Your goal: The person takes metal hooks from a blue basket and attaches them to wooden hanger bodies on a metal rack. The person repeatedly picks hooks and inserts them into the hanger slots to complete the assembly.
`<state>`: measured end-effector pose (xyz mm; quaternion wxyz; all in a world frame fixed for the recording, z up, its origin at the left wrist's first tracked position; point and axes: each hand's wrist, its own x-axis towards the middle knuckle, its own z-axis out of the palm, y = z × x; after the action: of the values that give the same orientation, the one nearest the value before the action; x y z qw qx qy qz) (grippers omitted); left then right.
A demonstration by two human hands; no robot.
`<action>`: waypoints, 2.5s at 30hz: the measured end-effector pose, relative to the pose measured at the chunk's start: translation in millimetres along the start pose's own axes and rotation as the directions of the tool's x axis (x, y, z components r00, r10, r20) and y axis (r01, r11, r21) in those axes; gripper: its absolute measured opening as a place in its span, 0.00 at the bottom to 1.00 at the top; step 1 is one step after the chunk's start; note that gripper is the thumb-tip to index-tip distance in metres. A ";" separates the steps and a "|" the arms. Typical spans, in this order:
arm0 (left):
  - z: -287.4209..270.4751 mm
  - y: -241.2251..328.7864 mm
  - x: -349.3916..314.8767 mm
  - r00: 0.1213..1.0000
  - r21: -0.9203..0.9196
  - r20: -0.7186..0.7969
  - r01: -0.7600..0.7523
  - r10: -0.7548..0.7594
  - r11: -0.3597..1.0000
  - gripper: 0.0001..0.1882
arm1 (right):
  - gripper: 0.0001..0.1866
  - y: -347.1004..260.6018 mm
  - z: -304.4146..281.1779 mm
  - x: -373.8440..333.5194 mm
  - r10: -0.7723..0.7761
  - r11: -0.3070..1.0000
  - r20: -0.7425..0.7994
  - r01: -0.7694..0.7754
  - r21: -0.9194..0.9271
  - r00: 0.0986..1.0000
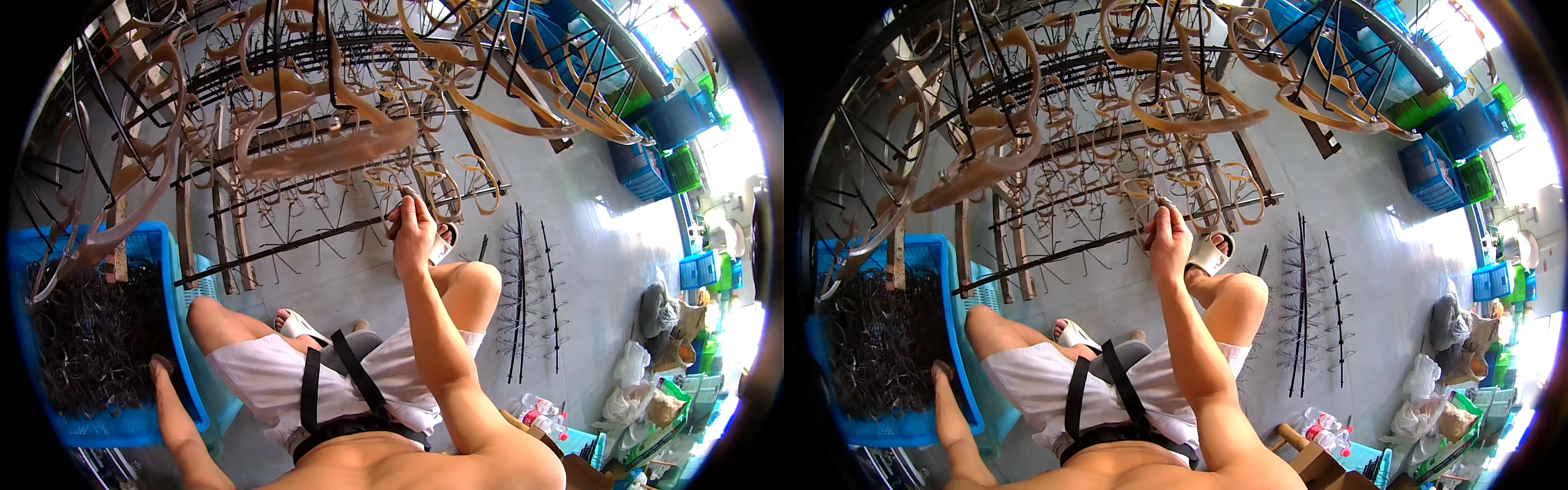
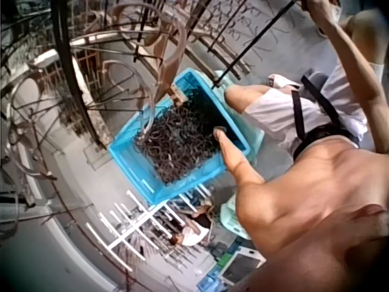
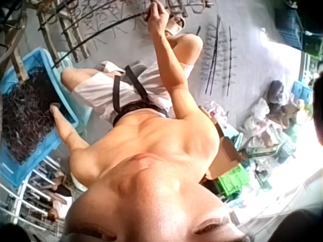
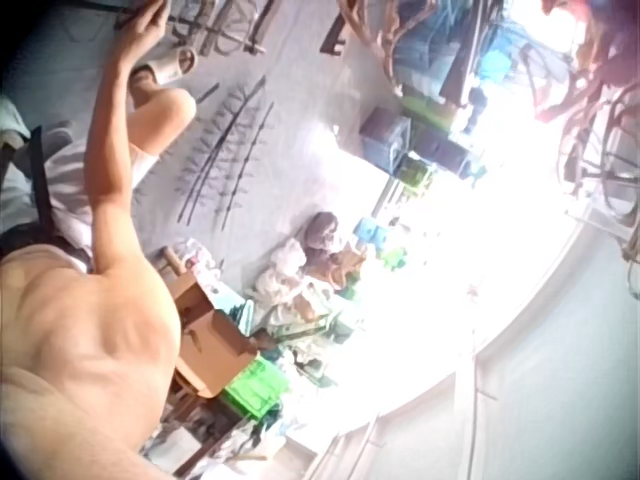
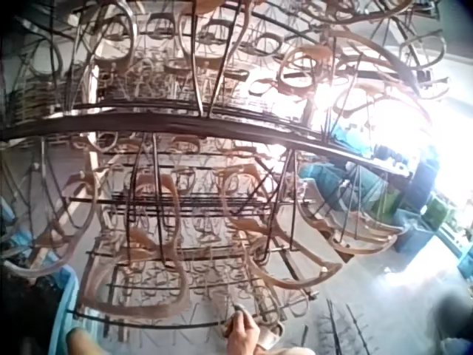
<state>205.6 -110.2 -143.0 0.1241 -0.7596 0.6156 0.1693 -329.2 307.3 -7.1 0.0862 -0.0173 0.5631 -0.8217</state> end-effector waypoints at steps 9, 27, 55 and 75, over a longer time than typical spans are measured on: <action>-65.7 25.1 -98.0 0.951 0.394 -0.045 -0.266 0.307 0.880 0.26 | 0.13 -0.7 4.8 -5.4 -0.192 0.843 0.057 0.195 -0.502 0.980; -116.5 11.3 -88.7 0.911 -0.021 -0.103 -0.403 0.399 0.915 0.06 | 0.14 -8.1 7.3 -0.3 -0.129 0.850 0.078 0.151 -0.504 0.989; -66.1 46.7 -180.5 0.699 -0.205 -0.494 -0.671 0.517 0.712 0.14 | 0.14 -1.4 14.2 -9.9 -0.290 0.758 -0.029 0.211 -0.617 0.957; -84.1 27.1 -179.4 0.960 -0.860 -0.208 -0.270 0.187 0.433 0.11 | 0.11 -18.8 -0.7 -2.0 0.048 0.971 0.054 -0.034 -0.237 0.997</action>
<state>154.7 10.9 7.8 -0.3342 -0.6297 0.5409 0.4463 -329.7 314.8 10.2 0.1172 -0.0402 0.6542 -0.7461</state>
